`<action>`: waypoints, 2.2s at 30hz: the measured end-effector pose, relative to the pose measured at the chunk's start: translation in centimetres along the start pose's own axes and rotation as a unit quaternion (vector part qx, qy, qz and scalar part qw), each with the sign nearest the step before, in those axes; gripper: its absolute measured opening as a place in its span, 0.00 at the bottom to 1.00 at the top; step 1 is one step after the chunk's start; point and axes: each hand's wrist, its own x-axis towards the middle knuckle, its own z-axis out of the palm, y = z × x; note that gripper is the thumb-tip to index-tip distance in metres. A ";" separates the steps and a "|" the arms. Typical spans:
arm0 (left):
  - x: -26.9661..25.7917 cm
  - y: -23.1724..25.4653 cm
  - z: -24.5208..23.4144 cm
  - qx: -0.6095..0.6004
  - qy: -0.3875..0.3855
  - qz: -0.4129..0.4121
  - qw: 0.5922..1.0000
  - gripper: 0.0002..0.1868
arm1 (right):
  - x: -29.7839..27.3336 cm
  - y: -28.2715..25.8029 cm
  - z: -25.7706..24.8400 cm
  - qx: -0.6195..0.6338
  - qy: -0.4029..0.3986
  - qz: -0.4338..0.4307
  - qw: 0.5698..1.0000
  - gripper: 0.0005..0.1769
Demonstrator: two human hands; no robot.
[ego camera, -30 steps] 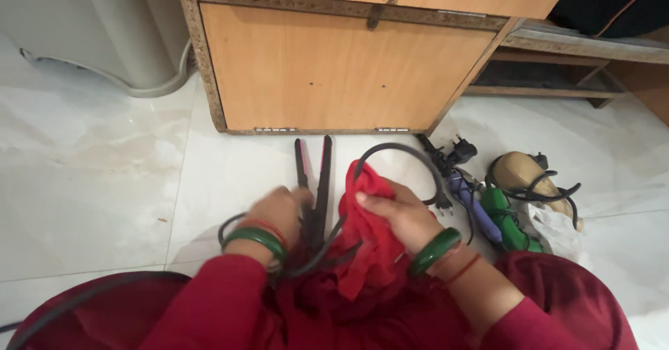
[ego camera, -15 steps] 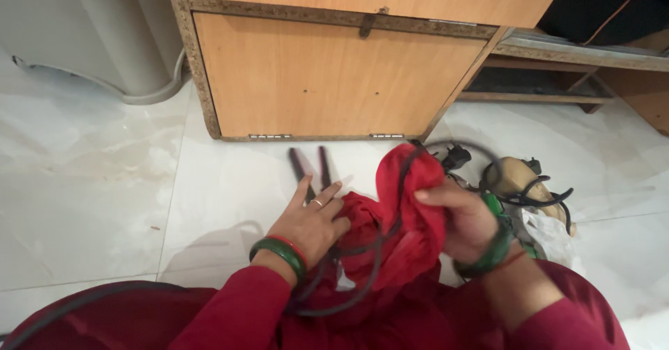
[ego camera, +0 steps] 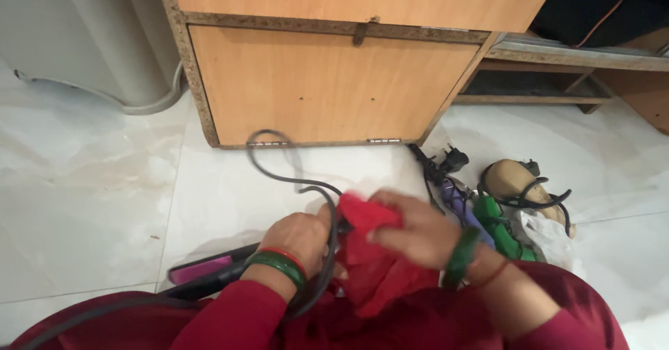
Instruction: The person cleans a hair straightener with a red cloth, wraps its cord around the device, and places it inside a cabinet shelf before picking up a curling iron.
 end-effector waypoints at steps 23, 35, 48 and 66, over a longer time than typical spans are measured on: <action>0.3 -3.8 -3.0 -0.465 0.146 -0.013 0.873 0.28 | 1.6 1.7 2.9 0.500 0.057 0.190 0.843 0.21; -3.5 -8.0 -5.4 0.104 0.191 -0.260 0.941 0.28 | 1.1 -0.4 -2.6 0.355 0.256 0.103 0.893 0.20; -3.0 2.6 -3.1 -0.240 0.416 0.202 0.853 0.23 | 1.9 -7.4 1.9 0.447 0.149 0.010 0.882 0.14; -2.6 -1.8 -4.4 -0.696 0.324 0.139 0.625 0.16 | 2.9 -14.2 7.7 -0.185 0.315 -0.368 0.855 0.20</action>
